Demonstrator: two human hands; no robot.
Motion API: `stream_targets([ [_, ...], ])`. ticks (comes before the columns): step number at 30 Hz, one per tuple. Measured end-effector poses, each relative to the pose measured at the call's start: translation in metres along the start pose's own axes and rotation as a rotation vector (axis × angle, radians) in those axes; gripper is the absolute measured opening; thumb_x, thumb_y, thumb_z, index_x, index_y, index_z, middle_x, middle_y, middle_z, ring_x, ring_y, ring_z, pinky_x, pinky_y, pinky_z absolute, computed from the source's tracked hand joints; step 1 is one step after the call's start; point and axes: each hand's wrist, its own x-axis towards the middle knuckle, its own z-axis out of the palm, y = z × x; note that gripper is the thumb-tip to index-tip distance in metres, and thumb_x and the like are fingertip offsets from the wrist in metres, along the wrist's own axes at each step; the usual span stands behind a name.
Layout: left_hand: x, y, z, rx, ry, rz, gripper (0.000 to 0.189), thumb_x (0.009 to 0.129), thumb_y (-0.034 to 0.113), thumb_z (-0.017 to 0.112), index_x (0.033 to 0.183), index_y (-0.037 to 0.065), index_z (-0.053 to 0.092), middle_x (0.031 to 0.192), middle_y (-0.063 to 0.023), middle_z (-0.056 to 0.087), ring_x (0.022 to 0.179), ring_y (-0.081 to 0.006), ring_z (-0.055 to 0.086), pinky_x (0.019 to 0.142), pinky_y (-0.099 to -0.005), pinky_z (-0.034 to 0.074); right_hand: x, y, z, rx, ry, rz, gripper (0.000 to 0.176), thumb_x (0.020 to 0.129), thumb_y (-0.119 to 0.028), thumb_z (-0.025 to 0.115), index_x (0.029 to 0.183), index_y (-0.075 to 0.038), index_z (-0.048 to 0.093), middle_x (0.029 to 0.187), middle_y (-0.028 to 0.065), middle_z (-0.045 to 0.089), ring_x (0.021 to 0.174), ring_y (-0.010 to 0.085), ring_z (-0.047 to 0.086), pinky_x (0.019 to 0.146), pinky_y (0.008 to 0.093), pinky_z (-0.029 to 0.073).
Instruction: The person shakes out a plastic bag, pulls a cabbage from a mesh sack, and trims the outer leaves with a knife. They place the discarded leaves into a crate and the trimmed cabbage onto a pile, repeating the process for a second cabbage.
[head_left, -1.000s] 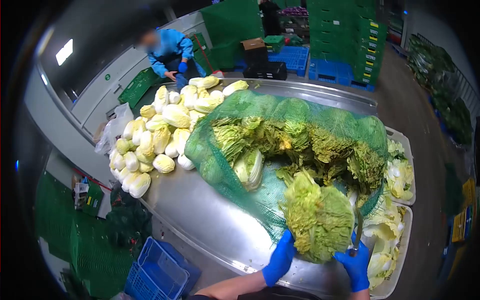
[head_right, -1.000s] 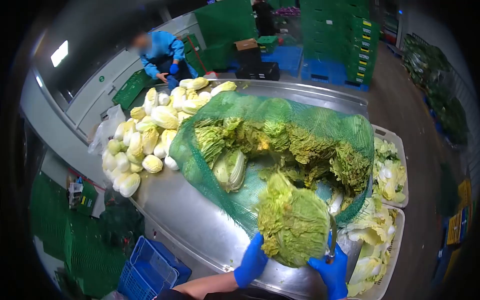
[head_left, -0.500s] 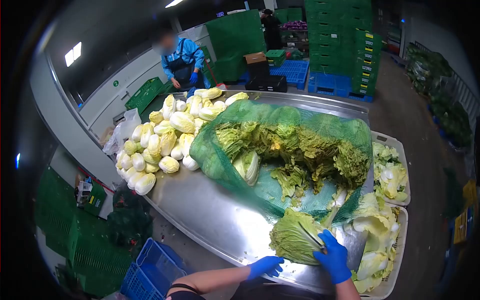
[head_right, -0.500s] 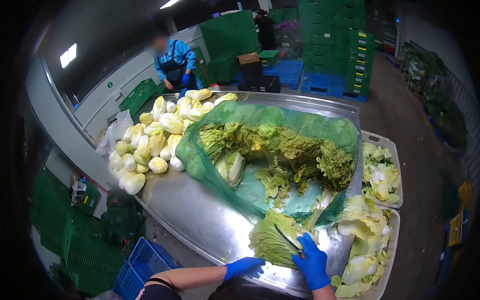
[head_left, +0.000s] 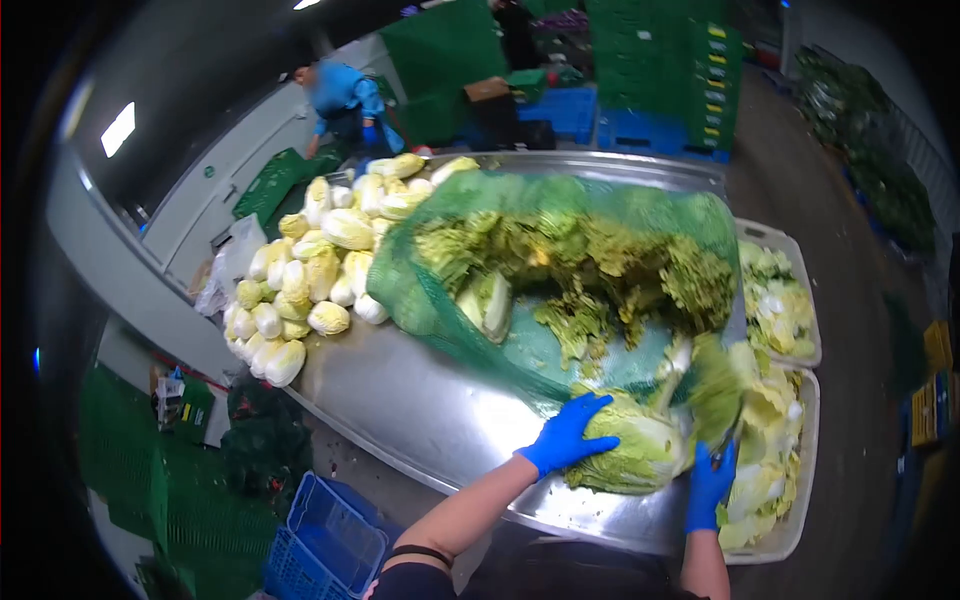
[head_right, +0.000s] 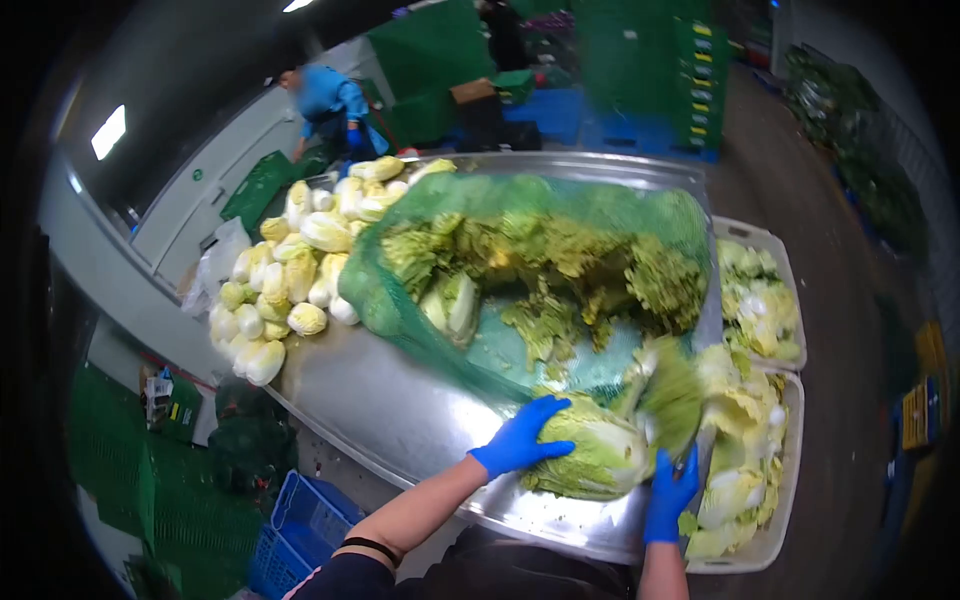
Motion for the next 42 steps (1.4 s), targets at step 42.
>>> stream_targets([
  [42,0.008,-0.007,0.009,-0.066,-0.09,-0.048,0.094,0.059,0.039,0.086,0.133,0.003,0.041,0.135,-0.0211,0.042,0.126,-0.0363,0.039,0.107,-0.0432,0.032,-0.069,-0.053,0.018,-0.84,-0.442,0.534,0.03,0.09,-0.026,0.049,0.105,0.001,0.048,0.076,0.0281,0.062,0.072,0.0456,0.061,0.065,0.0525,0.048],
])
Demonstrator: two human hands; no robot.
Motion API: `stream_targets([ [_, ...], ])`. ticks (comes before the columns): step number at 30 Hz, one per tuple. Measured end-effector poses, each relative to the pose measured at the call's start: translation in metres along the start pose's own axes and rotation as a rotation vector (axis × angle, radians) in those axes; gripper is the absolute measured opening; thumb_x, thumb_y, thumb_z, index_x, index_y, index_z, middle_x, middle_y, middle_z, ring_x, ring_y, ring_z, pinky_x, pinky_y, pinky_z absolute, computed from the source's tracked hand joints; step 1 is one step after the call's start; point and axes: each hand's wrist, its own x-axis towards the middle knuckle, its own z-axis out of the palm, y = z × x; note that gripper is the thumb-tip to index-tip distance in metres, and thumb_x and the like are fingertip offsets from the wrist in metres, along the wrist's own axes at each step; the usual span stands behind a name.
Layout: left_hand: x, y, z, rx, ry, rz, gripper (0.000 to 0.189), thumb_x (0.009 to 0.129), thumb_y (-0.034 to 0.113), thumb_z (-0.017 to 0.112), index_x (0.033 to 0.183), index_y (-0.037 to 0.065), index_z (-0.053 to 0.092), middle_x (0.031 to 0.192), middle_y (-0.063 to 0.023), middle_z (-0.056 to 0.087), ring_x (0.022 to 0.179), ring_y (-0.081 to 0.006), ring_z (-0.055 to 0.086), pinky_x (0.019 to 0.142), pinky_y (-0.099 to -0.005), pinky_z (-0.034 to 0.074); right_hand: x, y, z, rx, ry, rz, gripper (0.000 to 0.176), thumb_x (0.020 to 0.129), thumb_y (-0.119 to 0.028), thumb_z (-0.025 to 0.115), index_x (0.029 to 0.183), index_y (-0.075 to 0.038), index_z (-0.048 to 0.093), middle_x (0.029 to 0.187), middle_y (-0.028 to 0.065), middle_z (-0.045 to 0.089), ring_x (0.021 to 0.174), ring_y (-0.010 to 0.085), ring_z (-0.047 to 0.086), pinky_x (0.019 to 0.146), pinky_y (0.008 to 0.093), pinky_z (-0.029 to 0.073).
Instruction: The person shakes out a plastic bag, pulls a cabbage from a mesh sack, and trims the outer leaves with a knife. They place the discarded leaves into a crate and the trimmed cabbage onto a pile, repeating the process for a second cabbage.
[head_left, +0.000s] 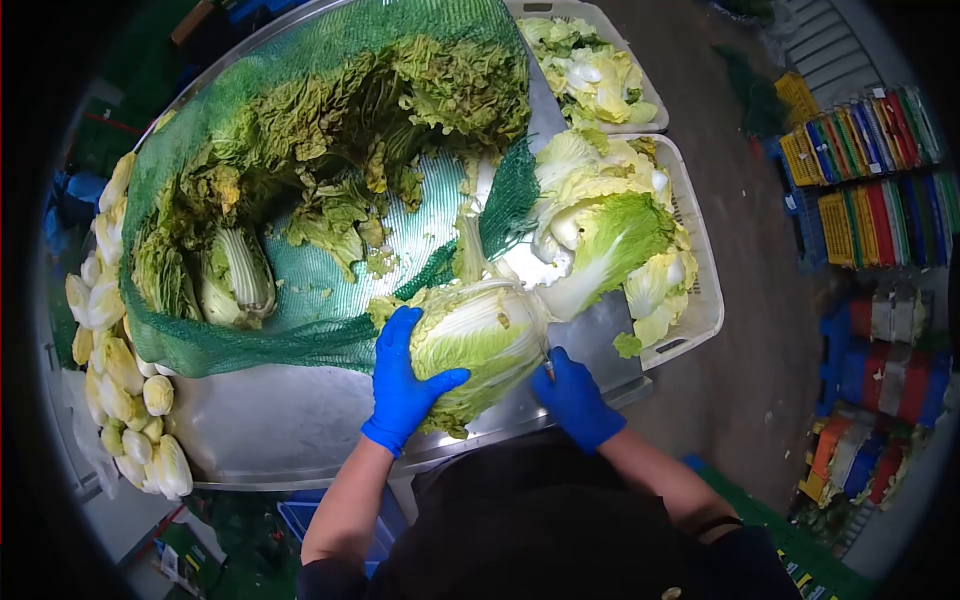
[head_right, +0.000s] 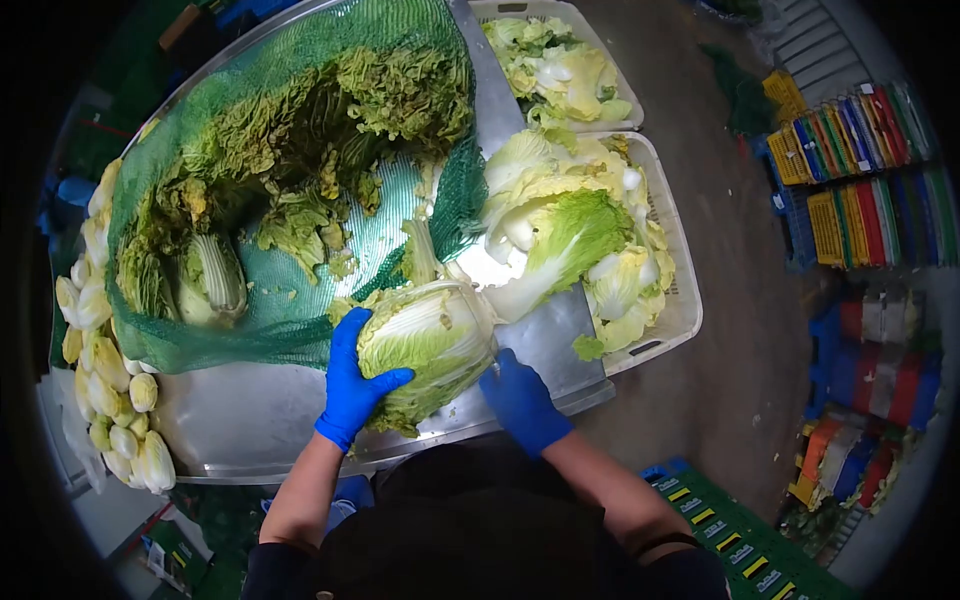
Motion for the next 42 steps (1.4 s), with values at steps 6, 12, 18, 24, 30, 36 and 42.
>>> stream_targets([
  [6,0.021,-0.005,-0.008,-0.094,-0.093,-0.096,0.093,0.059,0.039,0.086,0.131,0.001,0.041,0.131,-0.021,0.044,0.123,-0.0364,0.042,0.105,-0.0427,0.033,0.013,-0.007,0.001,-0.018,-0.028,0.052,0.03,0.087,-0.024,0.051,0.101,0.002,0.049,0.08,0.0282,0.062,0.077,0.0455,0.061,0.066,0.0527,0.048],
  [12,0.017,0.0,-0.006,-0.025,-0.063,-0.044,0.091,0.062,0.045,0.083,0.13,0.0,0.042,0.129,-0.0212,0.045,0.12,-0.0366,0.044,0.102,-0.0425,0.036,0.013,-0.01,0.0,-0.056,0.049,0.043,0.028,0.086,-0.022,0.052,0.1,0.002,0.048,0.079,0.027,0.062,0.076,0.0449,0.06,0.068,0.0521,0.047],
  [18,0.035,-0.014,-0.009,-0.095,-0.149,-0.141,0.091,0.064,0.047,0.082,0.13,-0.002,0.043,0.125,-0.0217,0.049,0.117,-0.0363,0.047,0.1,-0.0424,0.038,0.025,-0.003,0.005,-0.149,0.031,0.012,0.029,0.086,-0.022,0.052,0.1,0.003,0.049,0.082,0.0265,0.062,0.079,0.0444,0.061,0.07,0.0511,0.048],
  [24,0.012,-0.005,-0.003,0.013,-0.076,0.024,0.091,0.064,0.048,0.081,0.131,-0.001,0.043,0.128,-0.0222,0.046,0.118,-0.0374,0.046,0.1,-0.0427,0.038,0.014,-0.003,-0.008,-0.192,0.021,-0.036,0.031,0.087,-0.025,0.05,0.098,0.004,0.052,0.09,0.0265,0.062,0.086,0.0429,0.06,0.077,0.0493,0.047],
  [30,0.027,-0.001,-0.01,-0.029,-0.13,-0.065,0.088,0.064,0.046,0.082,0.128,-0.002,0.046,0.125,-0.0219,0.049,0.112,-0.0358,0.051,0.097,-0.0403,0.042,0.042,0.027,0.017,-0.288,0.067,-0.091,0.03,0.086,-0.025,0.05,0.097,0.003,0.056,0.092,0.0252,0.062,0.09,0.0407,0.06,0.079,0.0482,0.047],
  [36,0.018,-0.026,-0.005,-0.239,-0.102,-0.064,0.092,0.063,0.025,0.087,0.136,-0.001,0.039,0.124,-0.0164,0.054,0.112,-0.0245,0.054,0.097,-0.0345,0.044,0.033,0.018,0.012,-0.218,0.082,-0.037,0.034,0.082,-0.021,0.054,0.108,0.003,0.054,0.091,0.0244,0.063,0.086,0.0412,0.062,0.077,0.047,0.048],
  [42,-0.005,-0.006,0.002,-0.356,0.007,-0.09,0.091,0.057,0.029,0.089,0.131,0.0,0.045,0.126,-0.0169,0.051,0.115,-0.0276,0.052,0.1,-0.036,0.042,0.038,0.035,0.013,0.6,-0.081,-0.03,0.066,0.077,-0.005,0.06,0.139,-0.003,0.037,0.101,0.0106,0.065,0.083,0.0246,0.063,0.065,0.0399,0.05],
])
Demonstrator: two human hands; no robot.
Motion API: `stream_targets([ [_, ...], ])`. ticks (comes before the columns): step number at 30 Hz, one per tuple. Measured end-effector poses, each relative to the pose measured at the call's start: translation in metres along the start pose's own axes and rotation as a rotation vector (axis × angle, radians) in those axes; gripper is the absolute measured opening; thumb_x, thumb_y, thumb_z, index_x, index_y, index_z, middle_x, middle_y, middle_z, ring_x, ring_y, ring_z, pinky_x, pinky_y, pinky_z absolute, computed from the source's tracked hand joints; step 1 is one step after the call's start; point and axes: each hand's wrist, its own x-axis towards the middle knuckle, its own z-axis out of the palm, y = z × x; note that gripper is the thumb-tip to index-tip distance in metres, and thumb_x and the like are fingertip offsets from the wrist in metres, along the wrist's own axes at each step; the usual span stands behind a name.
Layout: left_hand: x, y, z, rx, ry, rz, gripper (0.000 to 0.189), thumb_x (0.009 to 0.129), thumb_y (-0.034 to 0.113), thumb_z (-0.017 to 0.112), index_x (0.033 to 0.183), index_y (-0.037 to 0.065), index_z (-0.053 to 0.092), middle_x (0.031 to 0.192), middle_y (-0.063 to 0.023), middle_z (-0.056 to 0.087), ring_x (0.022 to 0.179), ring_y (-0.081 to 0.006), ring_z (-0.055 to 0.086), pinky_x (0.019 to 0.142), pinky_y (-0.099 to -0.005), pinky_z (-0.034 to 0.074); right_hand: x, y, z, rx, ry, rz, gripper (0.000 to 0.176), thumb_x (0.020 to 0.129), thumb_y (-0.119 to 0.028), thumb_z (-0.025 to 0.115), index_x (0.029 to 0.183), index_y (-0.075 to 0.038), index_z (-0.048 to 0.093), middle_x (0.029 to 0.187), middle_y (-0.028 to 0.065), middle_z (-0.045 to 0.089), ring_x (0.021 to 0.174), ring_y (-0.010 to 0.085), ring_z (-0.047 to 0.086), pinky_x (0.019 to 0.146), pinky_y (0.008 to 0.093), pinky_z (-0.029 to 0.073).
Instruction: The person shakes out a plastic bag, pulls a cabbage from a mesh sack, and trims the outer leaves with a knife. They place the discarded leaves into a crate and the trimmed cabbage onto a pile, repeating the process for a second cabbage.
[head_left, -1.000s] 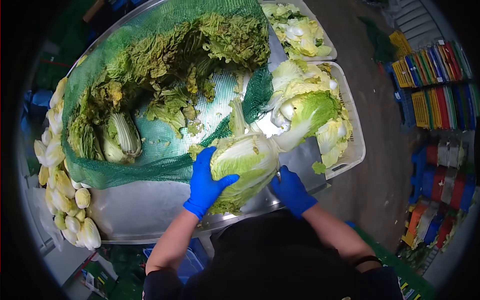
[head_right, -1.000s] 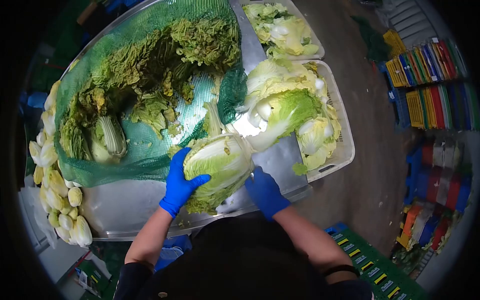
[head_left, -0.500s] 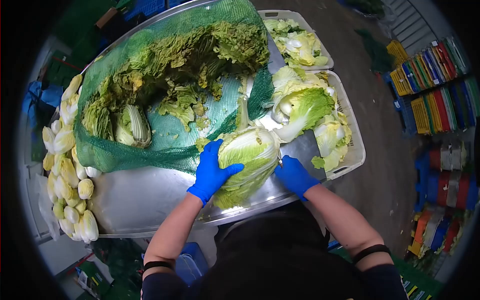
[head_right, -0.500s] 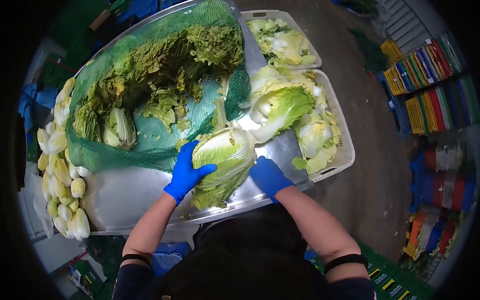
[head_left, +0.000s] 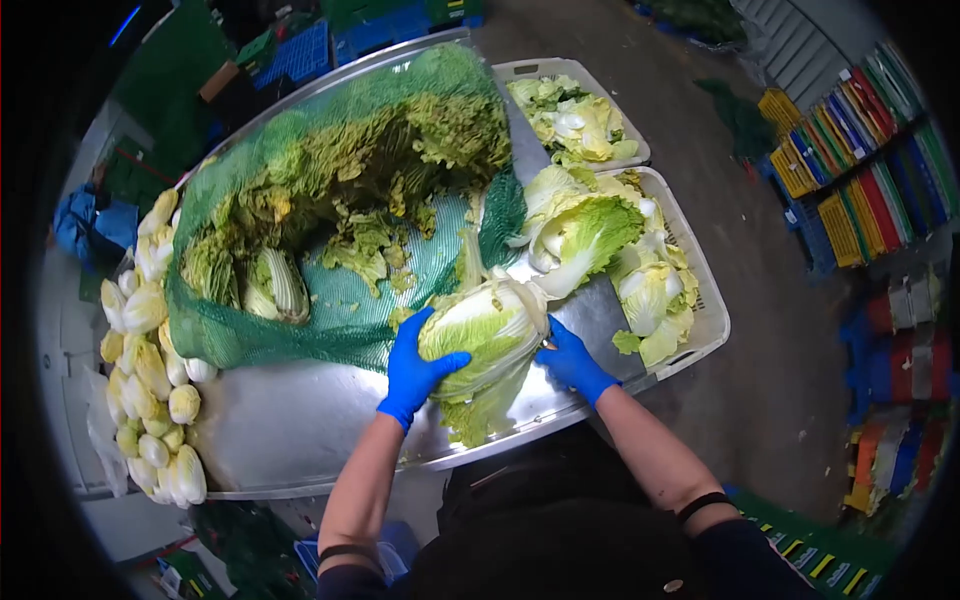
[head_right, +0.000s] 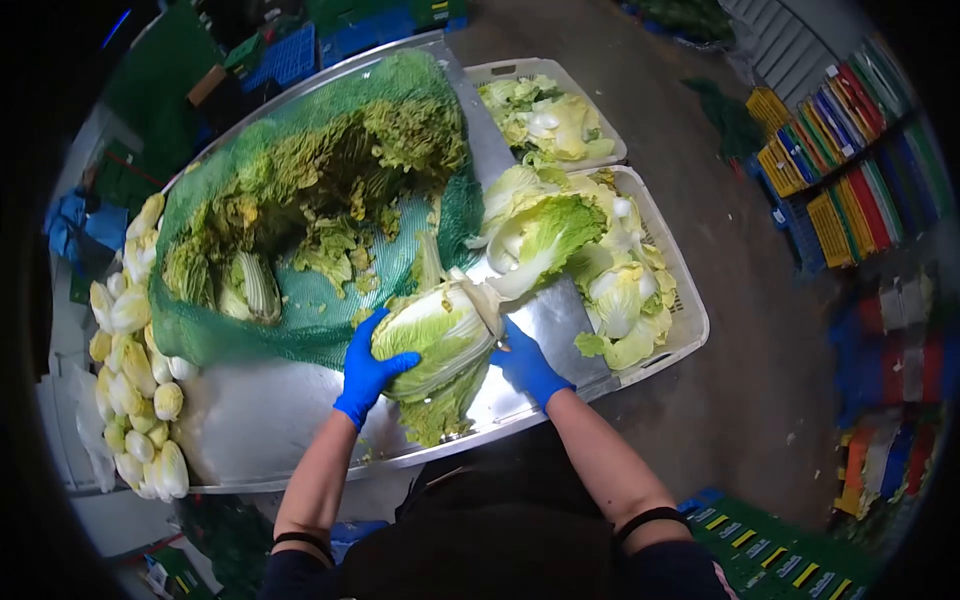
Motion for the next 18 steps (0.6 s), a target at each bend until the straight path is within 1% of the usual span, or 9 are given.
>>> stream_targets([
  [1,-0.006,-0.001,0.004,0.077,0.032,0.071,0.091,0.057,0.029,0.089,0.131,0.0,0.045,0.127,-0.0169,0.05,0.117,-0.0281,0.051,0.101,-0.0361,0.04,-0.016,-0.024,0.003,0.093,-0.017,-0.002,0.069,0.077,0.002,0.056,0.142,-0.004,0.034,0.118,0.0074,0.058,0.095,0.0175,0.059,0.072,0.0331,0.05],
  [2,-0.011,-0.004,0.008,0.148,0.069,0.14,0.091,0.057,0.029,0.089,0.13,0.001,0.045,0.128,-0.0169,0.049,0.119,-0.0287,0.049,0.103,-0.0363,0.038,-0.016,-0.025,-0.001,0.098,-0.013,-0.022,0.069,0.077,0.002,0.056,0.142,-0.004,0.034,0.118,0.0074,0.058,0.095,0.0175,0.059,0.072,0.0331,0.05],
  [4,-0.019,0.008,0.022,0.137,0.089,0.206,0.09,0.057,0.03,0.089,0.13,0.002,0.045,0.133,-0.0177,0.045,0.124,-0.0302,0.044,0.106,-0.0381,0.034,-0.019,-0.023,-0.015,0.099,0.042,-0.182,0.073,0.076,0.005,0.054,0.144,-0.002,0.029,0.132,0.0096,0.049,0.11,0.017,0.054,0.088,0.0286,0.046],
  [8,-0.02,0.04,0.051,0.009,0.123,0.42,0.096,0.058,0.034,0.088,0.135,0.005,0.039,0.145,-0.0189,0.03,0.132,-0.0335,0.033,0.109,-0.044,0.029,-0.035,-0.038,-0.073,-0.183,0.155,-0.429,0.07,0.076,-0.006,0.061,0.14,0.003,0.034,0.135,0.018,0.048,0.123,0.0203,0.048,0.097,0.0294,0.042],
  [9,-0.018,0.044,0.054,0.055,0.057,0.444,0.097,0.06,0.037,0.087,0.137,0.005,0.037,0.146,-0.019,0.028,0.133,-0.0339,0.031,0.11,-0.0442,0.028,-0.034,-0.032,-0.082,-0.079,0.154,-0.465,0.069,0.079,-0.006,0.065,0.14,0.003,0.034,0.128,0.0111,0.053,0.116,0.0169,0.05,0.098,0.0303,0.041],
  [11,-0.013,0.055,0.058,0.164,-0.036,0.468,0.099,0.065,0.044,0.082,0.14,0.006,0.03,0.148,-0.0194,0.023,0.135,-0.0336,0.028,0.111,-0.0442,0.026,-0.054,-0.058,-0.093,-0.255,0.171,-0.446,0.069,0.079,-0.008,0.066,0.14,0.002,0.034,0.126,0.0118,0.055,0.114,0.0175,0.053,0.096,0.0304,0.042],
  [14,-0.004,0.087,0.083,0.004,0.015,0.217,0.091,0.072,0.033,0.079,0.141,0.005,0.028,0.145,-0.0176,0.03,0.133,-0.0295,0.033,0.109,-0.0407,0.029,-0.065,-0.062,-0.088,-0.489,0.211,-0.413,0.068,0.078,-0.012,0.066,0.139,-0.001,0.037,0.122,0.0145,0.059,0.104,0.0209,0.061,0.089,0.0313,0.047],
  [16,0.01,0.098,0.103,-0.199,0.053,0.067,0.087,0.072,0.023,0.078,0.141,0.004,0.029,0.139,-0.0159,0.04,0.125,-0.0301,0.042,0.106,-0.0387,0.034,-0.068,-0.061,-0.075,-0.587,0.454,-0.727,0.063,0.078,-0.018,0.064,0.137,-0.013,0.043,0.097,0.018,0.061,0.08,0.036,0.063,0.07,0.0412,0.051],
  [18,0.028,0.071,0.113,0.057,0.159,0.208,0.086,0.071,0.024,0.078,0.14,0.003,0.031,0.139,-0.0168,0.04,0.126,-0.0299,0.042,0.106,-0.039,0.034,-0.082,-0.076,-0.071,-0.58,0.356,-0.591,0.063,0.079,-0.017,0.062,0.139,-0.012,0.041,0.101,0.0164,0.06,0.08,0.0355,0.063,0.07,0.042,0.051],
])
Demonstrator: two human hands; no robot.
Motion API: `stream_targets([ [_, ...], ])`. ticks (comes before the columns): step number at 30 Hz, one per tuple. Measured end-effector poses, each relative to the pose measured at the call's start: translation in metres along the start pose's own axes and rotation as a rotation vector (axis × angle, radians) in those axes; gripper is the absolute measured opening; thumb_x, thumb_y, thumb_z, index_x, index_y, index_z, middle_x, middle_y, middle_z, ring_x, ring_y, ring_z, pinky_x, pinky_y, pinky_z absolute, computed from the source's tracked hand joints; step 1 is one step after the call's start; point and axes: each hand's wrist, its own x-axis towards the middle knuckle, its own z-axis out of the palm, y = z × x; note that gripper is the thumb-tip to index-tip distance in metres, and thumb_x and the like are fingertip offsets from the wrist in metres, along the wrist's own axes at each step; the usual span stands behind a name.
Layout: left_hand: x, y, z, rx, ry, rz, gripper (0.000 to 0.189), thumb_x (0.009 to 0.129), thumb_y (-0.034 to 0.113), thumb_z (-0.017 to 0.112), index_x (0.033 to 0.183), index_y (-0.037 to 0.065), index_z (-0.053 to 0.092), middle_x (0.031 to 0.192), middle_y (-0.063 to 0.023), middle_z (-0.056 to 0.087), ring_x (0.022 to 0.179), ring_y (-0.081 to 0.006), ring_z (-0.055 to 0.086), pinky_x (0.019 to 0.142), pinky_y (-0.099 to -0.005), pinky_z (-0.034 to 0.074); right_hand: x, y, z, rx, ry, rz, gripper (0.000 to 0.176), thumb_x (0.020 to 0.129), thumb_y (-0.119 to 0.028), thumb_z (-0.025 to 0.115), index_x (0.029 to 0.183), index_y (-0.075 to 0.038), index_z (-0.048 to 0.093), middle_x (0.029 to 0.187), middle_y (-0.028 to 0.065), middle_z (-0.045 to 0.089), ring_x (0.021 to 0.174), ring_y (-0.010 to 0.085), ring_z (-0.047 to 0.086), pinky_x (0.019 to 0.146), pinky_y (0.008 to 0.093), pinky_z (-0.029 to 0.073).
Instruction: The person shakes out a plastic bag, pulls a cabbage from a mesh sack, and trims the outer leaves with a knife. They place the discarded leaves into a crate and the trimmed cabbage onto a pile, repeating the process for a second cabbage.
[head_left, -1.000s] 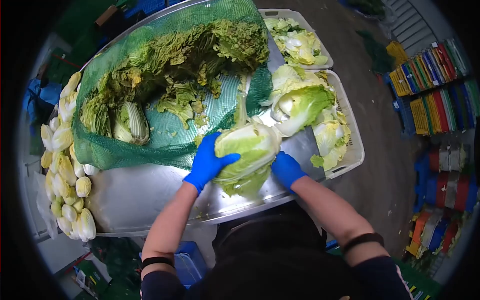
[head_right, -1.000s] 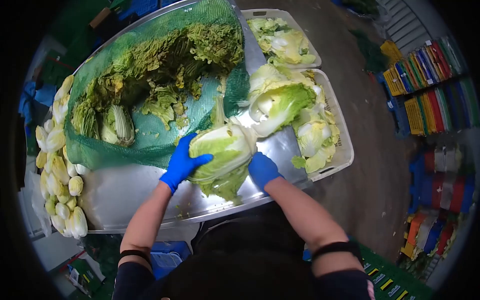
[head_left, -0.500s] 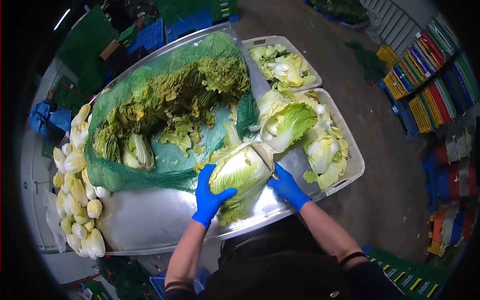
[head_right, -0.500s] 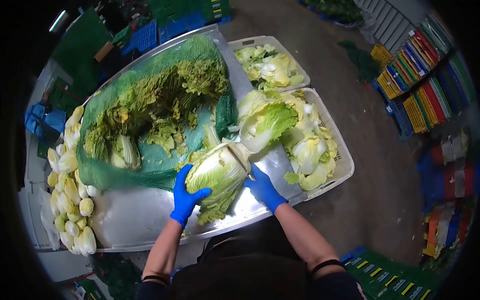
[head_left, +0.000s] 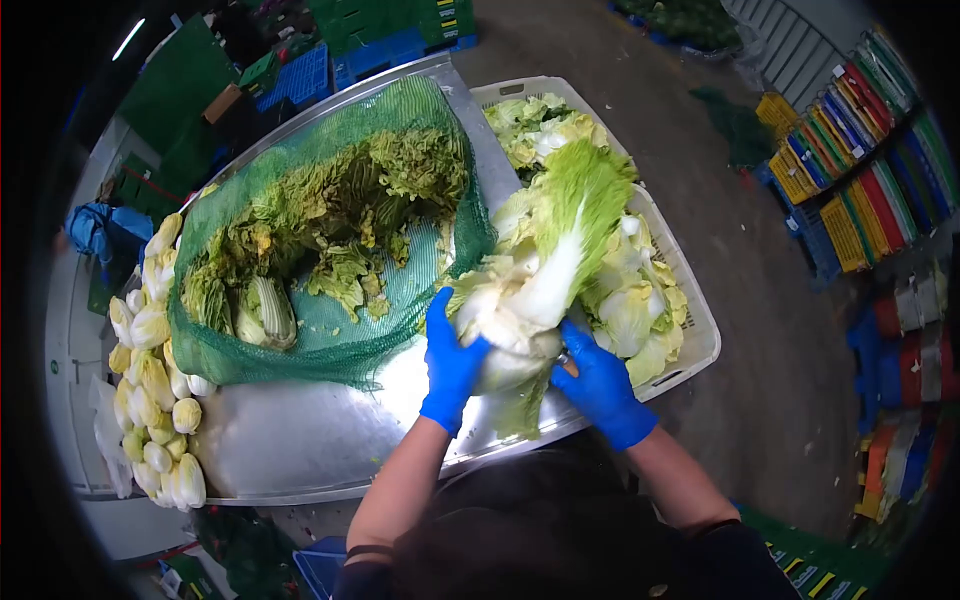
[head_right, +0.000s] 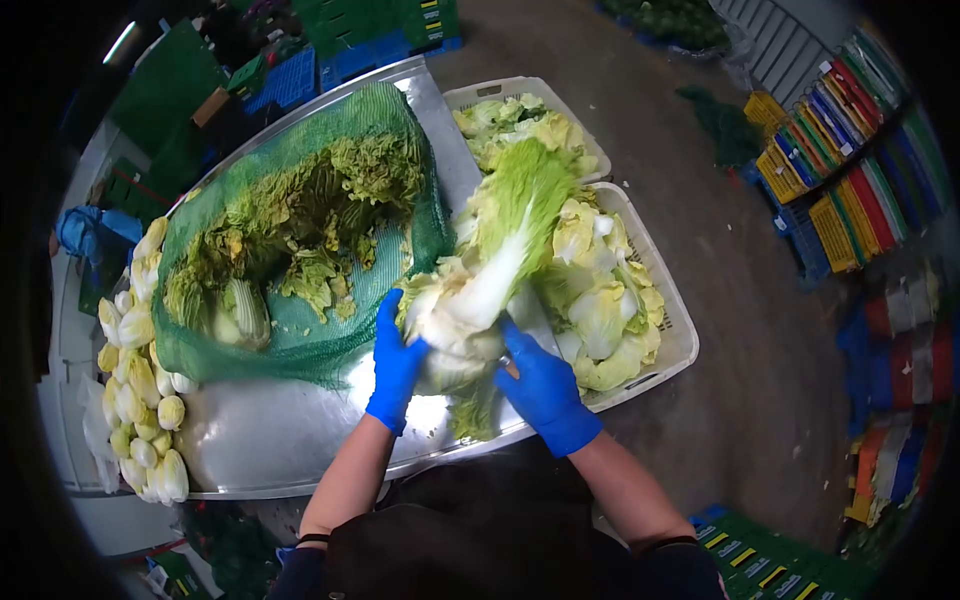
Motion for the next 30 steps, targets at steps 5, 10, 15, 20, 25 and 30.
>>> stream_targets([
  [5,-0.014,-0.01,-0.004,-0.029,-0.032,0.01,0.087,0.071,0.026,0.078,0.141,0.002,0.031,0.138,-0.017,0.041,0.127,-0.0295,0.04,0.106,-0.0389,0.033,0.005,-0.005,-0.007,-0.051,-0.068,-0.065,0.063,0.08,-0.014,0.06,0.14,-0.014,0.04,0.097,0.0142,0.059,0.079,0.035,0.061,0.069,0.0414,0.051],
  [10,-0.024,-0.001,-0.018,-0.242,-0.079,-0.163,0.088,0.073,0.024,0.079,0.142,0.002,0.029,0.136,-0.017,0.042,0.123,-0.0256,0.045,0.104,-0.0378,0.037,0.048,0.052,-0.006,0.078,-0.064,0.047,0.063,0.079,-0.012,0.059,0.14,-0.013,0.041,0.097,0.018,0.062,0.081,0.0305,0.063,0.072,0.0371,0.051],
  [15,-0.021,-0.013,-0.05,-0.235,0.046,-0.155,0.071,0.08,0.017,0.072,0.138,-0.001,0.035,0.13,-0.0159,0.048,0.117,-0.0228,0.049,0.1,-0.0345,0.041,0.078,0.112,-0.005,-0.224,-0.022,0.306,0.055,0.081,-0.022,0.063,0.129,-0.001,0.048,0.078,0.0196,0.063,0.069,0.0245,0.063,0.065,0.0369,0.05],
  [20,-0.012,-0.002,-0.041,-0.385,0.047,-0.236,0.062,0.081,0.019,0.071,0.134,0.001,0.044,0.125,-0.0136,0.052,0.113,-0.0215,0.05,0.099,-0.0328,0.039,0.053,-0.027,0.03,0.355,0.021,0.125,0.052,0.083,-0.019,0.072,0.128,0.0,0.052,0.098,0.0068,0.068,0.087,0.0107,0.059,0.08,0.0279,0.048],
  [25,-0.017,-0.005,-0.039,-0.431,0.09,-0.221,0.052,0.086,0.019,0.064,0.132,0.001,0.047,0.122,-0.0139,0.054,0.111,-0.0213,0.051,0.098,-0.0328,0.04,0.048,0.058,0.069,0.392,-0.056,0.251,0.041,0.083,-0.022,0.07,0.119,-0.004,0.061,0.087,0.0037,0.065,0.073,0.0077,0.052,0.07,0.0254,0.047],
  [30,-0.015,0.003,-0.037,-0.442,0.114,-0.299,0.05,0.091,0.019,0.058,0.135,0.0,0.044,0.127,-0.0131,0.052,0.114,-0.0218,0.05,0.1,-0.0328,0.038,0.057,0.004,0.035,0.223,0.177,0.075,0.044,0.081,-0.023,0.073,0.119,-0.005,0.061,0.081,0.0062,0.065,0.063,0.0079,0.047,0.065,0.0249,0.046],
])
